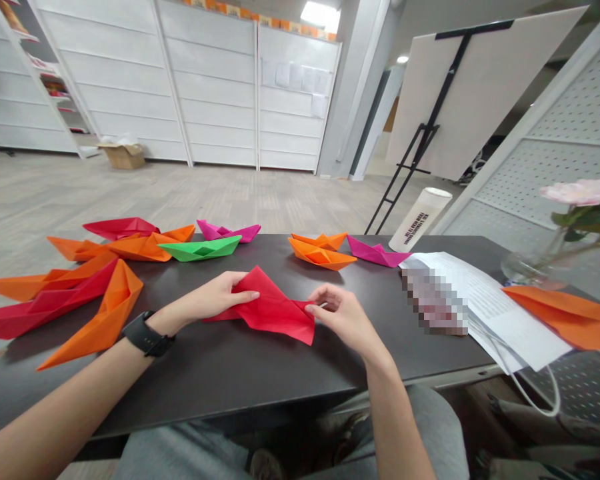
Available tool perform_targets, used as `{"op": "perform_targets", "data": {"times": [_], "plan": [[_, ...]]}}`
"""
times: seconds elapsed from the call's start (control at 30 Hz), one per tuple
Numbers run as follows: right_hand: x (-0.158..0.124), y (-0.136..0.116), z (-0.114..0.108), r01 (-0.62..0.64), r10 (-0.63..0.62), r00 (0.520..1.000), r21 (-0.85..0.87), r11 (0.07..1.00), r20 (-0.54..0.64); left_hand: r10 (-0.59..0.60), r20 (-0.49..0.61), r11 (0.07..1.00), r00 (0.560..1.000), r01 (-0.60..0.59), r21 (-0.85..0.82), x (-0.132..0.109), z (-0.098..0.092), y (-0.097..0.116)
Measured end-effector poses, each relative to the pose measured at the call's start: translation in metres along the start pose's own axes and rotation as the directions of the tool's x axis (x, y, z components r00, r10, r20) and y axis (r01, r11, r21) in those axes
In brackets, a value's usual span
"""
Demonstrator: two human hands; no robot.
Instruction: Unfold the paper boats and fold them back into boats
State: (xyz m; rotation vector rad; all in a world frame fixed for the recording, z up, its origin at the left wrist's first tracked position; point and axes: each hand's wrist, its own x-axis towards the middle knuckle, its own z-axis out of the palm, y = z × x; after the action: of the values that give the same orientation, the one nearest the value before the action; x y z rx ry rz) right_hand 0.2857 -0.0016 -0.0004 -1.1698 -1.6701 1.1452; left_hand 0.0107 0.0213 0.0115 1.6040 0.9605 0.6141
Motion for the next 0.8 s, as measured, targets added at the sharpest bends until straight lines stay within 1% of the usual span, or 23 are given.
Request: {"op": "perform_targets", "data": {"times": [0.1, 0.2, 0.3, 0.4, 0.5, 0.57, 0.63, 0.7, 0.8], "plan": [[-0.002, -0.001, -0.002, 0.012, -0.013, 1.000, 0.041, 0.999, 0.023, 0.007, -0.008, 0.999, 1.000, -0.008, -0.036, 0.001, 0.000, -0.002], [-0.005, -0.003, -0.004, -0.011, -0.004, 0.995, 0.148, 0.989, 0.101, 0.019, -0.017, 0.997, 1.000, -0.020, -0.069, 0.001, 0.000, -0.001], [-0.007, -0.006, -0.005, -0.093, 0.041, 0.976, 0.241, 0.966, 0.214, 0.014, -0.016, 0.996, 1.000, -0.015, -0.082, 0.000, 0.001, 0.000], [-0.009, -0.009, -0.004, -0.181, 0.098, 0.946, 0.253, 0.951, 0.308, 0.012, -0.025, 0.997, 1.000, -0.014, -0.071, 0.000, 0.001, -0.001], [-0.010, -0.010, -0.001, -0.248, 0.148, 0.922, 0.253, 0.935, 0.357, 0.010, -0.021, 0.998, 1.000, -0.011, -0.066, 0.001, 0.001, -0.003], [-0.009, -0.009, 0.000, -0.269, 0.172, 0.919, 0.245, 0.932, 0.355, 0.006, -0.018, 0.998, 1.000, -0.008, -0.065, 0.001, 0.001, -0.003], [-0.008, -0.006, 0.000, -0.247, 0.171, 0.930, 0.208, 0.947, 0.325, 0.000, -0.011, 0.998, 1.000, -0.001, -0.058, 0.001, 0.002, -0.003], [-0.006, -0.003, 0.001, -0.184, 0.135, 0.953, 0.165, 0.969, 0.270, -0.012, 0.006, 0.998, 1.000, 0.012, -0.060, 0.001, 0.003, -0.002], [-0.004, 0.000, 0.000, -0.053, 0.034, 0.983, 0.100, 0.994, 0.181, -0.047, 0.040, 0.992, 0.998, 0.051, -0.119, 0.000, 0.004, 0.000]]}}
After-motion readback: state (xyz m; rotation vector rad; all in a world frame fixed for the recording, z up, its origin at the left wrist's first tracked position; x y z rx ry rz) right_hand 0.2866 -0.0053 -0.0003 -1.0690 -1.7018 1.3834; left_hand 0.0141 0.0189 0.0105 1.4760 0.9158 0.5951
